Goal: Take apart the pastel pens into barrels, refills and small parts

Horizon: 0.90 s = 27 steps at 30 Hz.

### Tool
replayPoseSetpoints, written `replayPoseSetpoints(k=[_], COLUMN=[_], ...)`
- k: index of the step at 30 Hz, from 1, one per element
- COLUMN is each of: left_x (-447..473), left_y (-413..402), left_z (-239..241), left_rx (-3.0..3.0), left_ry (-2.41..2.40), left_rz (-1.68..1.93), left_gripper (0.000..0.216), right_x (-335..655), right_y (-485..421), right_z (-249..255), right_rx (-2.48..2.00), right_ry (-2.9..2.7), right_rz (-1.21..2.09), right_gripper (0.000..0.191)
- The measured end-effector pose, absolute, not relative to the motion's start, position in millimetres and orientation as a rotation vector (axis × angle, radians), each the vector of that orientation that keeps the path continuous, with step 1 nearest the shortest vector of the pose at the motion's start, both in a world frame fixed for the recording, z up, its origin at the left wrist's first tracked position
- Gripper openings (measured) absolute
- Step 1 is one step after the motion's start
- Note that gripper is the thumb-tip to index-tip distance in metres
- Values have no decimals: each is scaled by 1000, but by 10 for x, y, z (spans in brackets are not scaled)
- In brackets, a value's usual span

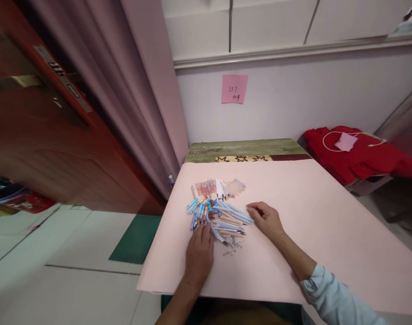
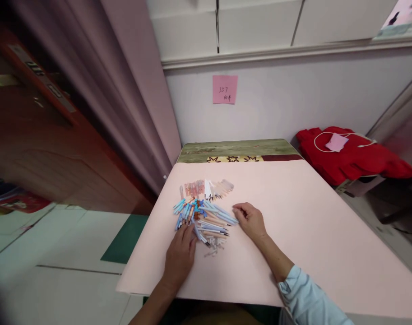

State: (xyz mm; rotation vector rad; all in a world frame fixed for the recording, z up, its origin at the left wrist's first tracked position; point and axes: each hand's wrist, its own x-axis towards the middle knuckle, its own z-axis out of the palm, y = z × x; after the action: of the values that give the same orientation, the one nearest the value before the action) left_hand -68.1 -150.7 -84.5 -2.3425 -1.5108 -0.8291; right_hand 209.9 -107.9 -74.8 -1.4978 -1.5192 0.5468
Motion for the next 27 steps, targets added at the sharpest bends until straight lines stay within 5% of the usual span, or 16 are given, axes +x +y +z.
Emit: replayPoseSetpoints(k=[13, 27], left_x=[-626, -571], left_y=[-1527, -1501], left_z=[-694, -612], left_rx=[-2389, -2499], left_ry=[-1689, -1597], left_rz=[-875, -824], left_gripper=[49, 35], right_x=[2028, 2088], right_y=[-1213, -1218], right_z=[-678, -668], right_rx=[-1595, -1624], right_ry=[-1812, -1873], right_rz=[21, 113], right_gripper=[23, 27])
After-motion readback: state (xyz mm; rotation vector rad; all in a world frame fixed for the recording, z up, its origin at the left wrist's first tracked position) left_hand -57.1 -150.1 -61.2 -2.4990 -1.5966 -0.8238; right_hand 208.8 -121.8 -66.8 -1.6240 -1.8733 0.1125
